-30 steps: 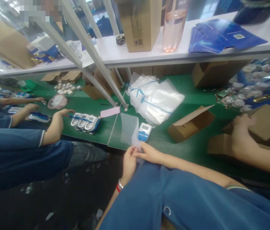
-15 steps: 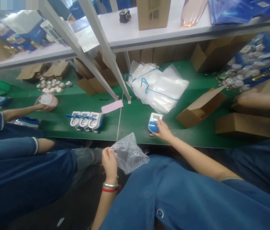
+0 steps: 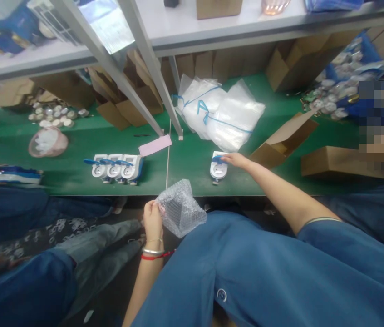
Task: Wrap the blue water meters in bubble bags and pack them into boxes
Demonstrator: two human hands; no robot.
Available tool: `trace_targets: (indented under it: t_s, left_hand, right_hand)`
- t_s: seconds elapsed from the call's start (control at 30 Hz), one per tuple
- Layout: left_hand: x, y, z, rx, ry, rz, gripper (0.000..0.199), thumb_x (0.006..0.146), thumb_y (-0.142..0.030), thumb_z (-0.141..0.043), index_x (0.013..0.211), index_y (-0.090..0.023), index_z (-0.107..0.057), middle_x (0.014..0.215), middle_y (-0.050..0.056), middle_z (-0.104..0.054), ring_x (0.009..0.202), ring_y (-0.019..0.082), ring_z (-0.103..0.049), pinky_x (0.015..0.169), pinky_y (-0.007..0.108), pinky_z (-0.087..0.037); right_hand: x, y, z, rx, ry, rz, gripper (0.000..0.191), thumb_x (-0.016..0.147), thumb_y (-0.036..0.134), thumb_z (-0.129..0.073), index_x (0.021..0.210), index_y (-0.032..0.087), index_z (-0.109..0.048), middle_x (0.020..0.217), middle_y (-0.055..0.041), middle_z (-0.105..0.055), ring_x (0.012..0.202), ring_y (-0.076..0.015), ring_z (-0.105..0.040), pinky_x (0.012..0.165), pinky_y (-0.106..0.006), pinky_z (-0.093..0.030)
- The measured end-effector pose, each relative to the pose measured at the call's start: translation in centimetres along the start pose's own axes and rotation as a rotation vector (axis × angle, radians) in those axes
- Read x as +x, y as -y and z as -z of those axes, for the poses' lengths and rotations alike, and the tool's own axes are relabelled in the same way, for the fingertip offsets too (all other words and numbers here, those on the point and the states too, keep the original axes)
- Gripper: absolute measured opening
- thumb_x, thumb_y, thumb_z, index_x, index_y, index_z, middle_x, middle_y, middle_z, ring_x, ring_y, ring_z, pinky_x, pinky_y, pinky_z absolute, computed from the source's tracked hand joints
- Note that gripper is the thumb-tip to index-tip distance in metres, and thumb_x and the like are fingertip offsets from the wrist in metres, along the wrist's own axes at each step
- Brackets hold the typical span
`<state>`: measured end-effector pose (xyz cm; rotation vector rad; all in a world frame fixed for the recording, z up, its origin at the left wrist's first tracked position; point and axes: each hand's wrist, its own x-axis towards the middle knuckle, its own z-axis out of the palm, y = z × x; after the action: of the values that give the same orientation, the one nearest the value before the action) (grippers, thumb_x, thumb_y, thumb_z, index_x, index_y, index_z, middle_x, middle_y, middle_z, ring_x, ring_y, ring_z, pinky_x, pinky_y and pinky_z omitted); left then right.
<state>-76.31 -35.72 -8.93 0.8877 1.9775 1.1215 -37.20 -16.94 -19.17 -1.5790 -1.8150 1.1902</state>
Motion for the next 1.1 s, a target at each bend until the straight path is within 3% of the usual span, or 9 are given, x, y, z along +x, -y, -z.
trace_targets:
  t_s: [0.23,0.33,0.4,0.5,0.57,0.7,0.87,1.0,1.1]
  left_hand:
    - [1.1,-0.1,-0.1,-0.001,0.023,0.013,0.023,0.081,-0.036,-0.052,0.091,-0.016,-0.057,0.073,-0.003,-0.057,0.062,0.01,-0.05,0.063,0.022,-0.042]
    - [1.2,-0.3,0.0,0.013,-0.004,0.027,0.022,0.08,-0.035,-0.053,0.092,-0.017,-0.056,0.075,-0.003,-0.057,0.063,0.01,-0.051,0.063,0.022,-0.042]
    - [1.1,-0.4,0.0,0.009,-0.001,0.028,0.021,0.08,-0.033,-0.053,0.093,-0.017,-0.055,0.076,-0.003,-0.056,0.064,0.01,-0.052,0.062,0.022,-0.042]
    - [0.9,-0.7,-0.1,-0.011,0.028,0.042,0.021,0.079,-0.033,-0.053,0.093,-0.017,-0.054,0.079,-0.002,-0.057,0.064,0.01,-0.053,0.061,0.023,-0.043]
    - [0.8,-0.9,-0.1,-0.031,0.038,0.065,0.024,0.078,-0.035,-0.056,0.093,-0.016,-0.054,0.08,-0.001,-0.057,0.064,0.01,-0.053,0.061,0.023,-0.044]
    - [1.0,-1.6,-0.1,-0.109,0.091,0.089,0.033,0.072,-0.036,-0.066,0.095,-0.015,-0.055,0.075,-0.002,-0.056,0.062,0.009,-0.053,0.062,0.023,-0.044]
    - [1.2,-3.6,-0.6,-0.063,0.088,0.042,0.037,0.072,-0.032,-0.067,0.104,-0.014,-0.063,0.078,0.002,-0.062,0.064,0.011,-0.055,0.064,0.024,-0.044]
    - [0.5,-5.6,-4.1,0.001,0.092,-0.133,0.024,0.076,-0.031,-0.063,0.093,-0.015,-0.07,0.091,0.008,-0.068,0.085,0.019,-0.061,0.083,0.031,-0.045]
    - [-0.3,-7.0,-8.2,-0.048,0.282,-0.18,0.02,0.078,-0.032,-0.062,0.083,-0.016,-0.072,0.089,0.008,-0.07,0.087,0.021,-0.062,0.085,0.033,-0.045]
  right_hand:
    - [-1.1,1.0,-0.9,0.077,-0.007,-0.066,0.032,0.08,0.044,-0.063,0.091,0.016,-0.073,0.091,-0.0053,-0.071,0.091,-0.0238,-0.061,0.096,-0.042,-0.041]
    - [-3.2,1.2,-2.3,0.086,0.043,0.025,0.026,0.077,0.04,-0.066,0.088,0.017,-0.072,0.104,-0.0073,-0.068,0.104,-0.0271,-0.058,0.104,-0.044,-0.036]
    - [-4.5,1.3,-3.4,0.145,-0.028,0.011,0.023,0.074,0.037,-0.068,0.086,0.018,-0.071,0.115,-0.0088,-0.063,0.116,-0.0271,-0.052,0.11,-0.041,-0.03]
    - [-5.1,1.5,-4.9,0.419,-0.353,-0.307,0.034,0.075,0.037,-0.066,0.102,0.017,-0.063,0.13,-0.0112,-0.053,0.131,-0.024,-0.038,0.115,-0.04,-0.022]
    - [-4.4,1.8,-5.7,0.619,-0.417,-0.494,0.043,0.076,0.04,-0.064,0.11,0.015,-0.056,0.128,-0.0132,-0.054,0.129,-0.0238,-0.041,0.112,-0.042,-0.028]
    - [-2.9,2.6,-7.2,0.824,-0.245,-0.531,0.038,0.081,0.044,-0.056,0.105,0.015,-0.056,0.105,-0.0114,-0.067,0.106,-0.0231,-0.06,0.095,-0.042,-0.049]
    - [-4.8,3.8,-7.1,0.967,-0.178,-0.506,0.038,0.082,0.043,-0.053,0.11,0.018,-0.055,0.112,-0.0083,-0.066,0.115,-0.0234,-0.056,0.1,-0.04,-0.046]
    - [-9.2,7.2,-5.6,1.087,-0.025,-0.382,0.059,0.082,0.061,-0.043,0.126,0.022,-0.047,0.125,-0.0073,-0.06,0.121,-0.0257,-0.052,0.098,-0.043,-0.047]
    - [-12.5,11.2,-4.8,1.11,0.174,-0.34,0.075,0.08,0.073,-0.029,0.128,0.019,-0.048,0.124,-0.0112,-0.06,0.118,-0.0285,-0.055,0.094,-0.046,-0.048]
